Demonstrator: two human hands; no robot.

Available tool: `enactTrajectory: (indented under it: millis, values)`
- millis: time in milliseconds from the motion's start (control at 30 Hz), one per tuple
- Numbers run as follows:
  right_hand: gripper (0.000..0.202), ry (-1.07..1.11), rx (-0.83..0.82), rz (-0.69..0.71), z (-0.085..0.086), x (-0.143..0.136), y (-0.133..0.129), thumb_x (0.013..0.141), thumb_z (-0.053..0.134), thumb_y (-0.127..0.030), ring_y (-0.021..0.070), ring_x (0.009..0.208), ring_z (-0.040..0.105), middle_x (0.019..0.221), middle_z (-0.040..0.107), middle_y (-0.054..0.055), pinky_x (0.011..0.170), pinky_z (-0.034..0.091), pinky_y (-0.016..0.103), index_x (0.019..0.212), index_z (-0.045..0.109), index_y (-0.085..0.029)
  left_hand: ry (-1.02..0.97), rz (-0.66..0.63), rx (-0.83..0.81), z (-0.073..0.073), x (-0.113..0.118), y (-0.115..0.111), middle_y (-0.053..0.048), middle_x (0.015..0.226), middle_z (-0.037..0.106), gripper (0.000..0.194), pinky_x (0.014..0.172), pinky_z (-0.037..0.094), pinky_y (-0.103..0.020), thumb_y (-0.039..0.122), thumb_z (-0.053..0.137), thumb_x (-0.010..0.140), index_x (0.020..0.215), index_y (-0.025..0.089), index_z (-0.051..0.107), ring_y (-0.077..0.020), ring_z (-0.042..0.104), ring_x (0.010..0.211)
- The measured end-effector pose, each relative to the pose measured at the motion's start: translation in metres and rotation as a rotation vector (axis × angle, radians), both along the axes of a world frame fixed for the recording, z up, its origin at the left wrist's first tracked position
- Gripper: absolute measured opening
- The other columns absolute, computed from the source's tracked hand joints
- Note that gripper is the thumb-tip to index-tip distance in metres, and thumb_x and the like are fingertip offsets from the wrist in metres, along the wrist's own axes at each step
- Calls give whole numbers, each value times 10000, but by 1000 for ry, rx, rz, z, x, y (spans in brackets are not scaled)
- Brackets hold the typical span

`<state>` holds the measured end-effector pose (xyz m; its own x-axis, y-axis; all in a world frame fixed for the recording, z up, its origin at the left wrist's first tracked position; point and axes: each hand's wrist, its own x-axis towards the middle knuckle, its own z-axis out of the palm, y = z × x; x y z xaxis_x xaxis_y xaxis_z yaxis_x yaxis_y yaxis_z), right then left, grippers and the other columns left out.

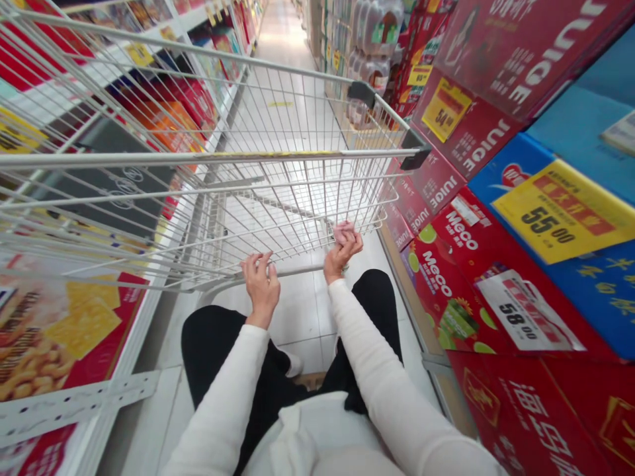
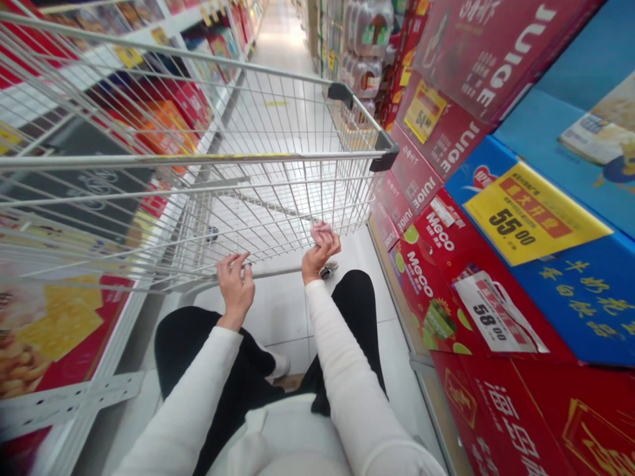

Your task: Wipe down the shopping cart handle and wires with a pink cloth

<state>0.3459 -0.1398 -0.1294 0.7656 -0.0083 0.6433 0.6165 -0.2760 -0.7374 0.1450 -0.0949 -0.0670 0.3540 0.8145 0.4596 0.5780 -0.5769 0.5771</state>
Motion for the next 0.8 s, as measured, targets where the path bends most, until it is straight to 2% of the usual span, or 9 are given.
enactTrajectory:
  millis: [167,233,300,367,433,533,600,700,800]
  values:
    - [349,-6,-66,106,-9,-83,34,1000,374,-124,246,1295,504,1262,526,178,1073,490,459,1206,645,-201,40,-27,14,2,0,7,-136,1238,652,379,1244,307,-510,294,404,994,1200,201,709,-264,581,1219]
    - [237,-87,-229,337,-12,-106,39,998,513,-183,240,1291,532,1228,591,132,1098,468,437,1116,706,-251,42,-47,15,4,-4,9,-145,1226,662,398,1196,381,-490,313,381,1000,1182,186,711,-268,588,1206]
    - [156,-189,-376,548,-14,-107,35,974,627,-232,226,1279,554,1203,647,93,1110,448,398,1067,739,-289,43,-69,2,6,-9,11,-150,1225,670,419,1143,437,-469,329,360,1006,1184,175,707,-271,594,1195]
    - [118,-240,-392,617,-14,-84,22,957,681,-256,194,1210,589,1161,688,65,1080,457,340,1041,750,-300,44,-96,-14,8,-12,11,-147,1227,675,441,1125,452,-460,330,341,1013,1211,174,703,-268,596,1192]
    - [76,-175,-306,540,-14,-48,5,952,686,-264,172,1109,617,1087,698,50,1033,484,309,994,747,-279,43,-113,-28,10,-12,11,-146,1230,675,451,1141,437,-472,326,338,1016,1234,174,702,-271,593,1199]
    - [231,-37,-235,322,-12,1,-13,1006,486,-169,232,1162,591,1164,635,139,1082,467,461,1036,713,-193,33,-101,-44,11,-9,10,-145,1234,672,443,1165,412,-489,320,351,1011,1224,177,712,-277,589,1207]
    - [309,56,-193,186,-11,15,-14,999,388,-131,289,1234,552,1244,560,207,1086,449,566,1074,687,-149,21,-84,-46,11,-5,9,-143,1232,671,441,1171,403,-487,317,355,1006,1210,173,718,-276,591,1203]
    - [322,164,-163,76,-13,-2,1,973,370,-113,336,1286,517,1277,484,259,1071,457,614,1127,653,-112,5,-71,-53,10,0,8,-141,1219,676,445,1172,399,-484,320,348,1005,1198,168,720,-274,592,1189]
    - [328,219,-170,81,-14,-49,21,931,416,-82,349,1276,529,1280,468,275,1030,504,587,1182,627,-99,7,-79,-63,10,4,6,-137,1212,684,449,1167,397,-494,322,328,1010,1198,176,709,-277,589,1180]
